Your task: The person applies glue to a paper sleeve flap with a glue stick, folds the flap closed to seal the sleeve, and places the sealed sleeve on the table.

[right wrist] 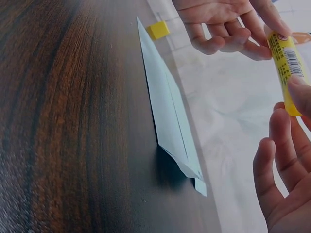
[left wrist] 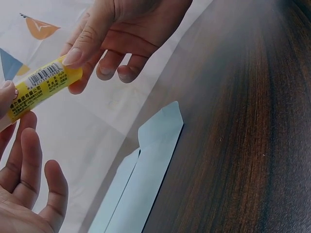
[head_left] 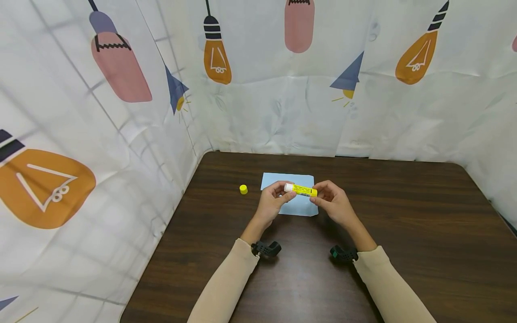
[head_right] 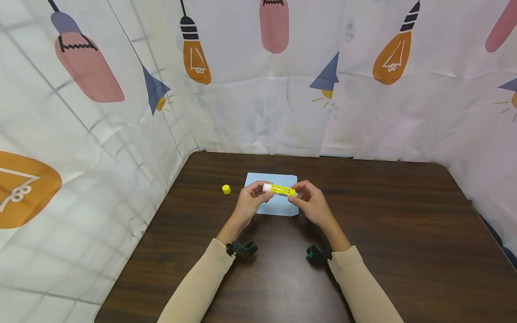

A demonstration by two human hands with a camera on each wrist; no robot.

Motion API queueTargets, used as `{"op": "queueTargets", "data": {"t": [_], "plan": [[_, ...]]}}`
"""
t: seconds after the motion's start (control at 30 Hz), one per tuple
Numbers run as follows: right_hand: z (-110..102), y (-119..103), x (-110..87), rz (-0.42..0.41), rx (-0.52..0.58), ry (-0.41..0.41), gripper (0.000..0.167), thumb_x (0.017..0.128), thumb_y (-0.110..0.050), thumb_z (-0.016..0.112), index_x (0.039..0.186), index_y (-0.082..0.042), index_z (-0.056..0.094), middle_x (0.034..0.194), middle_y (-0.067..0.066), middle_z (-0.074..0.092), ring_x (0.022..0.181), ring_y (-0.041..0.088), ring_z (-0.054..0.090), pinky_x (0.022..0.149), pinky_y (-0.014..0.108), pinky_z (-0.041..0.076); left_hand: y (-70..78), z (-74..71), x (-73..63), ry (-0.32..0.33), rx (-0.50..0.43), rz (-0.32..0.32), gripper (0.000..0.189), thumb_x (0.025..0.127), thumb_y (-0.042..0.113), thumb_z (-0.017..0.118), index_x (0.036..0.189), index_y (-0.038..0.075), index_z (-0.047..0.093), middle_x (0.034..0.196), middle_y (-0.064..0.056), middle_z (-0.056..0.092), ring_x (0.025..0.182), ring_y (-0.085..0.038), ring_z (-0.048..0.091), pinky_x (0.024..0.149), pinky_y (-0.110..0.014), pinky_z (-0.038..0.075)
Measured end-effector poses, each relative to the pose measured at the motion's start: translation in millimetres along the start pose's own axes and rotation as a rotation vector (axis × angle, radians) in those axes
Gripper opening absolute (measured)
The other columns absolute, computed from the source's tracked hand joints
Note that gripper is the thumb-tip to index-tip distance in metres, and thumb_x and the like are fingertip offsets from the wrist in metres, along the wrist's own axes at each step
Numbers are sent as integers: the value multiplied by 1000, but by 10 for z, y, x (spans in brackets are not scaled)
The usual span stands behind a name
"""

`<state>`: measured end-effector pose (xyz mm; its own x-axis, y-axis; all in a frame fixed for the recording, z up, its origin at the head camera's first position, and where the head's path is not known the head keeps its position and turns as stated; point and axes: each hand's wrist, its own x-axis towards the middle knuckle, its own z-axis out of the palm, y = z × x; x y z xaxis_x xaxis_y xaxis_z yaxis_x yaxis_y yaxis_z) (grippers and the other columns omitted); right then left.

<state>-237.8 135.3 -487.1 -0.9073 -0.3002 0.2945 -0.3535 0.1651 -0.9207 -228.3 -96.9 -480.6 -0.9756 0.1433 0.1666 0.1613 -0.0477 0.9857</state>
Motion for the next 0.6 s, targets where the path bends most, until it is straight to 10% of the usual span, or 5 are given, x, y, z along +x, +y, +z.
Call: {"op": "queueTargets", "data": {"t": [0.6], "plan": [[-14,-48,-4,72,-52,-27,25,94,-12,74,115,-2,65,87,19,65,76,40,60,63,28,51,5,-7,-7,12,13,-8,33,92,9,77,123,0,68,105,-3,68,88,-10,59,72,-17,51]]}}
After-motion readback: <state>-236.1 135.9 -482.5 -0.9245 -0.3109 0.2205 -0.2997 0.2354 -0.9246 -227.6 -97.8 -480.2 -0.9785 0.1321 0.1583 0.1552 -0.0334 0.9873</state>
